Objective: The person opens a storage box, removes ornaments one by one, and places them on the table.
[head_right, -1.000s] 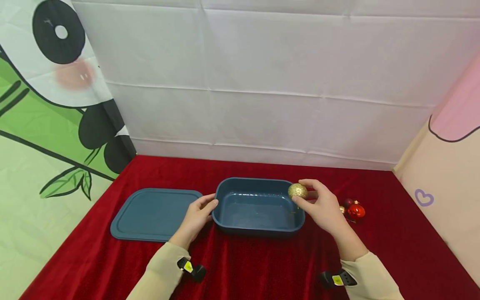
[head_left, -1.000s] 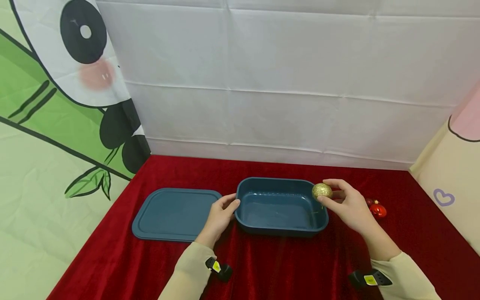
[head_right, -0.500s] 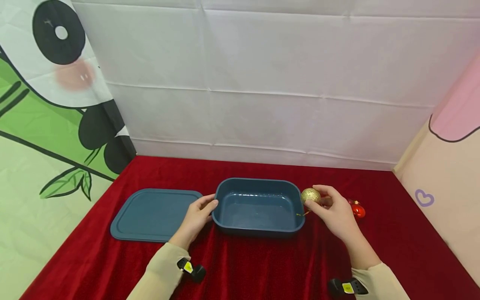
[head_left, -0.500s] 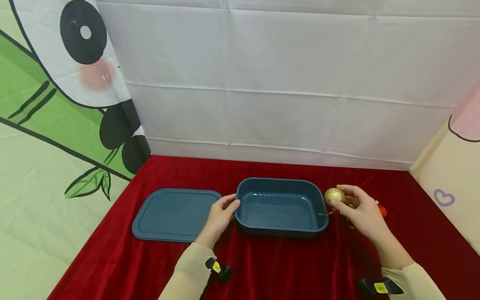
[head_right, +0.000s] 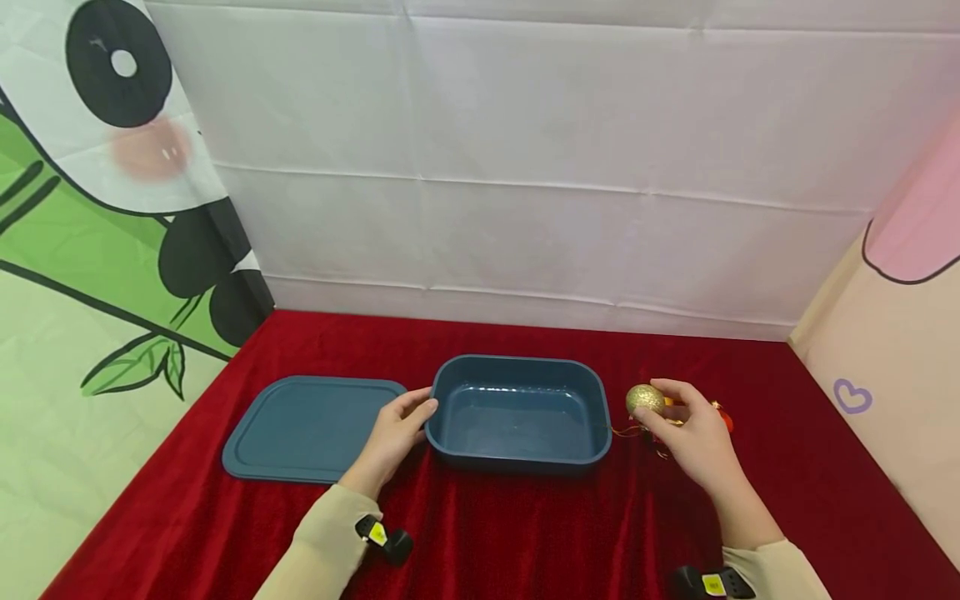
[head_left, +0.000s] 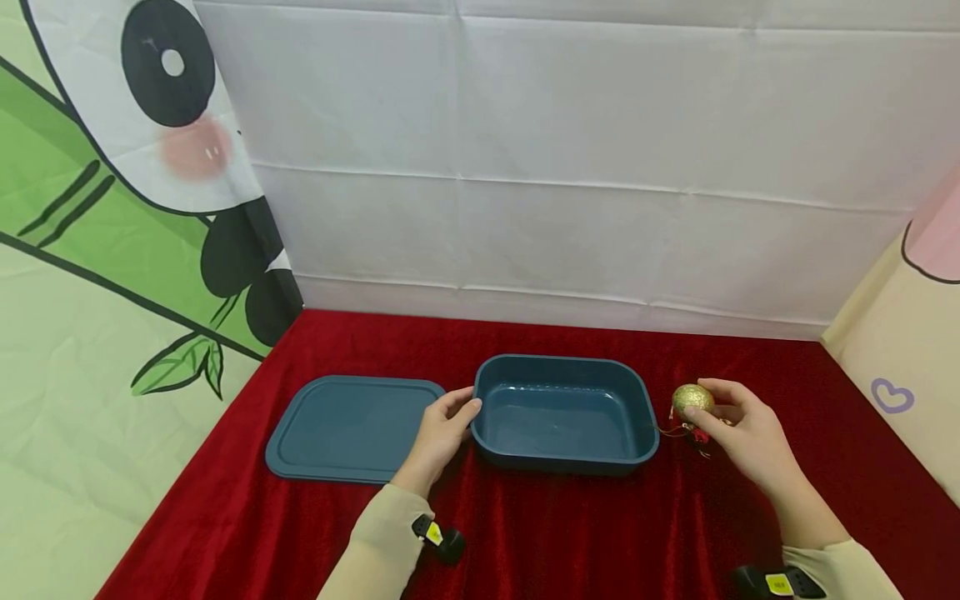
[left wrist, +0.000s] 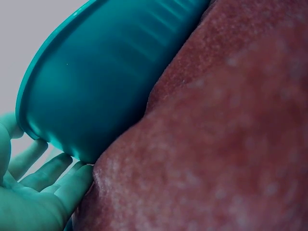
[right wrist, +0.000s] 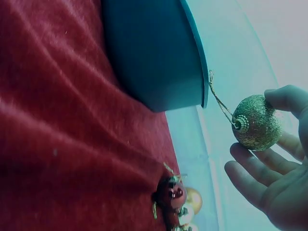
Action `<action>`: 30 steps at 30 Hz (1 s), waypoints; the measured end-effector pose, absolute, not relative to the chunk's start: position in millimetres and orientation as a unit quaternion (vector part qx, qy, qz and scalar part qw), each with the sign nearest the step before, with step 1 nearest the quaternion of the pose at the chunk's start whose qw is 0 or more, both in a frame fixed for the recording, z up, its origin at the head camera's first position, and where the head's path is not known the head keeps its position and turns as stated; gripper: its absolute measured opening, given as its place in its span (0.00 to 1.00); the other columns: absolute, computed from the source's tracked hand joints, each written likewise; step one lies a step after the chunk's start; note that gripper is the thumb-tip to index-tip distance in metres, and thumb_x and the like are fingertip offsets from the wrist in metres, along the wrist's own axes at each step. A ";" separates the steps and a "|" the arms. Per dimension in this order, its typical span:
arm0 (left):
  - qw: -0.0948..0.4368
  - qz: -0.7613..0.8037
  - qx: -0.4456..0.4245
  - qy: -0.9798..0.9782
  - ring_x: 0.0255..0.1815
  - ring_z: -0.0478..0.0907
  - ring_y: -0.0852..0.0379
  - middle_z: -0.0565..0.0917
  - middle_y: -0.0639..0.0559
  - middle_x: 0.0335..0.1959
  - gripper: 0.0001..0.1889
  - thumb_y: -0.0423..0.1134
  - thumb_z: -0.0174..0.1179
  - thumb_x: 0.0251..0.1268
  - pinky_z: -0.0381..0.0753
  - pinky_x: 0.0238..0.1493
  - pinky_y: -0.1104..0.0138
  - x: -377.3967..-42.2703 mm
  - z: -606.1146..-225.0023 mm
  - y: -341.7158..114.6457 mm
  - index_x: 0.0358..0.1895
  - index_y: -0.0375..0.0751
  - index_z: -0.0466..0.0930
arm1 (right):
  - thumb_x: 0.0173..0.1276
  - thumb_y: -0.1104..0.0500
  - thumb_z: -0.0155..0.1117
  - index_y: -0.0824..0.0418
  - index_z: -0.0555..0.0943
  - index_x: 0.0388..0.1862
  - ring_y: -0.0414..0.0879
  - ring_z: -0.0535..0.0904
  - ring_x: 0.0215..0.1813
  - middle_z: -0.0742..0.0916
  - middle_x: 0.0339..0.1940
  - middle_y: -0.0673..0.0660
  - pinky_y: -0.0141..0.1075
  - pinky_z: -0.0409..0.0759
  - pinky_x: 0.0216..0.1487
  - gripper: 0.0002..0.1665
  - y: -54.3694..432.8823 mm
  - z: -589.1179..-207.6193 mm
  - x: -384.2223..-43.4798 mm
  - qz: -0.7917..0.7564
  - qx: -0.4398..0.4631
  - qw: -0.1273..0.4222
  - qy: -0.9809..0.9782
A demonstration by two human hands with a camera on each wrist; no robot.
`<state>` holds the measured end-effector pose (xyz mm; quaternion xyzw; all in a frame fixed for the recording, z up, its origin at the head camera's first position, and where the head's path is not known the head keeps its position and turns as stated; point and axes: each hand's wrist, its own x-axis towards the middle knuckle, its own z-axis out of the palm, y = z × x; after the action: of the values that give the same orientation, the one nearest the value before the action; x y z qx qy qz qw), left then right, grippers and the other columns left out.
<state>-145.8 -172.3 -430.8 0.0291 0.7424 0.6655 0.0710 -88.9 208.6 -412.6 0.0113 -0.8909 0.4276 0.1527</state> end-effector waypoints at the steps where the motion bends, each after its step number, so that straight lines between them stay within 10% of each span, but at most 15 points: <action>1: 0.071 0.665 0.028 0.743 0.56 0.75 0.46 0.76 0.37 0.58 0.22 0.39 0.53 0.70 0.79 0.53 0.59 -146.0 -431.1 -172.1 0.64 0.33 0.69 | 0.64 0.56 0.66 0.65 0.72 0.59 0.22 0.75 0.36 0.77 0.42 0.35 0.25 0.76 0.31 0.27 210.2 -413.4 -88.7 0.427 0.012 0.155 -0.891; 13: 0.069 0.662 0.021 0.746 0.55 0.76 0.48 0.77 0.38 0.58 0.22 0.40 0.53 0.70 0.79 0.53 0.59 -146.7 -433.9 -170.9 0.63 0.34 0.70 | 0.63 0.55 0.66 0.66 0.72 0.60 0.17 0.73 0.36 0.73 0.39 0.25 0.22 0.74 0.30 0.29 231.8 -422.6 -83.0 0.415 -0.014 0.157 -0.896; 17: 0.068 0.662 0.020 0.747 0.56 0.75 0.47 0.77 0.37 0.58 0.22 0.40 0.53 0.70 0.79 0.53 0.58 -146.5 -434.0 -170.4 0.63 0.34 0.70 | 0.64 0.51 0.65 0.66 0.71 0.61 0.14 0.70 0.36 0.76 0.42 0.31 0.23 0.74 0.30 0.31 239.6 -423.8 -80.7 0.399 -0.038 0.149 -0.904; 24: 0.072 0.665 0.017 0.743 0.57 0.75 0.45 0.76 0.36 0.59 0.22 0.39 0.53 0.70 0.79 0.53 0.58 -146.0 -432.8 -170.7 0.64 0.34 0.70 | 0.65 0.50 0.63 0.68 0.70 0.62 0.12 0.65 0.35 0.78 0.54 0.71 0.20 0.70 0.30 0.32 254.3 -427.8 -76.6 0.382 -0.063 0.152 -0.910; 30: 0.068 0.662 0.019 0.746 0.56 0.75 0.47 0.76 0.37 0.59 0.22 0.39 0.53 0.70 0.79 0.54 0.58 -147.1 -432.0 -171.3 0.63 0.34 0.70 | 0.66 0.49 0.62 0.68 0.69 0.62 0.10 0.62 0.35 0.77 0.56 0.74 0.20 0.70 0.28 0.33 262.9 -434.2 -72.8 0.369 -0.076 0.142 -0.915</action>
<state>-147.1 -171.3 -432.0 0.0186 0.7463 0.6619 0.0679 -72.8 262.9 -434.2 -0.0755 -0.9155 0.3690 0.1418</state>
